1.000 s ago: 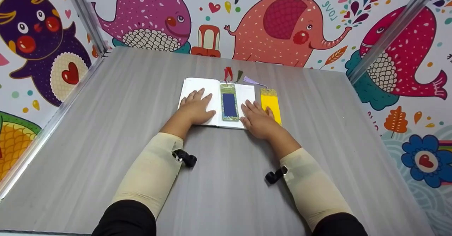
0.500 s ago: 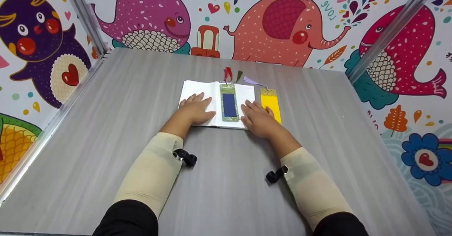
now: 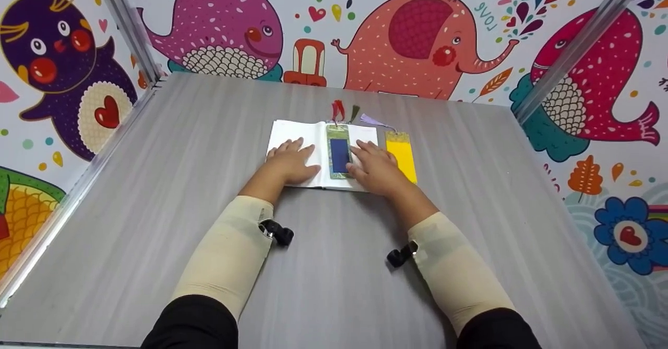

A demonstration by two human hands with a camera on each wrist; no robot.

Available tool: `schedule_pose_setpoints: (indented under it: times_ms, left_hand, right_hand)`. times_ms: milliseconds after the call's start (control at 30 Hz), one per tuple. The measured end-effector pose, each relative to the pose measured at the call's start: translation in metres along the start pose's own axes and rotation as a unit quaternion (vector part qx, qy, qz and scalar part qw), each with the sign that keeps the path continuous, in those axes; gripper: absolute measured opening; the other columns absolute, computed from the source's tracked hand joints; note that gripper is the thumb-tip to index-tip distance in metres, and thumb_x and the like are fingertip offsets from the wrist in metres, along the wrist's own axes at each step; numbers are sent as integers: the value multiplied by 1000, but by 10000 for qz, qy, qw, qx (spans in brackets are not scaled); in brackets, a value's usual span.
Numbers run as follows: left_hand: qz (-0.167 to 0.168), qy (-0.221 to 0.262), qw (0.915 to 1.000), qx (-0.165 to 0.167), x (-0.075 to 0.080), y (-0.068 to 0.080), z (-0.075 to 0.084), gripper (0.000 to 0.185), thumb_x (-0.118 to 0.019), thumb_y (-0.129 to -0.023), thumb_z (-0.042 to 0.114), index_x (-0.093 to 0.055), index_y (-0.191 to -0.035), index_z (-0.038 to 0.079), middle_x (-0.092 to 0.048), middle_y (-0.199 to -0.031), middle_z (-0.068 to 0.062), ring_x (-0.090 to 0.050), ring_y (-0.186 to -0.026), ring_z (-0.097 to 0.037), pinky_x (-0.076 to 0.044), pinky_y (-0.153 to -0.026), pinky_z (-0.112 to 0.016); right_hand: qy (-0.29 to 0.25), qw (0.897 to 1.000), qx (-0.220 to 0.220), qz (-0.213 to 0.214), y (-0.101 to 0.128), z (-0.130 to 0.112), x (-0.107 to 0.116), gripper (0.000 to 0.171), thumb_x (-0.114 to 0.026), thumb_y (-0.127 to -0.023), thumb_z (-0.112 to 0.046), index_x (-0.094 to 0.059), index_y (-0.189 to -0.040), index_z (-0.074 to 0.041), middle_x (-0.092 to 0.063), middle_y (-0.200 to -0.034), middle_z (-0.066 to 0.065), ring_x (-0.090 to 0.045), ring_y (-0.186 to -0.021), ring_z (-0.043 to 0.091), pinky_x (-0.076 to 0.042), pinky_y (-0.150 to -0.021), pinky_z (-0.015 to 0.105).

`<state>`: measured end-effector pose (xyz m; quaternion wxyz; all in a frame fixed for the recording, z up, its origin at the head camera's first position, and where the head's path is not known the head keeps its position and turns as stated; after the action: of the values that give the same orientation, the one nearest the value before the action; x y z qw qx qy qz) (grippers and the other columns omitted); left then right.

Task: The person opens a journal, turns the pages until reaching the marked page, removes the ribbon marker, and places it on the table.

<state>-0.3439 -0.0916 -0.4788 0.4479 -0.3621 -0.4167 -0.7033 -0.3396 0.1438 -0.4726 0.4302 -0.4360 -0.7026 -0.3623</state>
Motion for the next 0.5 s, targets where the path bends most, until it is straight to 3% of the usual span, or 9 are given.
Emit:
schedule_pose_setpoints:
  times_ms: [500]
  left_hand:
    - [-35, -160, 9999, -38, -2, -5, -3, 78, -47, -104, 61, -28, -172, 26, -12, -183, -9, -9, -169, -40, -9, -135, -65]
  right_hand:
    - [187, 9990, 352, -202, -34, -28, -9, 62, -50, -111, -53, -35, -168, -37, -28, -179, -7, -14, -170, 23, -10, -136, 63]
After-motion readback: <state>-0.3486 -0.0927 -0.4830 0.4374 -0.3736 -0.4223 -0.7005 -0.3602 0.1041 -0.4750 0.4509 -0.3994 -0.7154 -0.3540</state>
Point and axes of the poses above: each hand's wrist, its own y-axis away from the middle knuckle, its own x-axis out of the back of the hand, z = x × y, the point moved 4 cm from there along -y, towards the middle knuckle
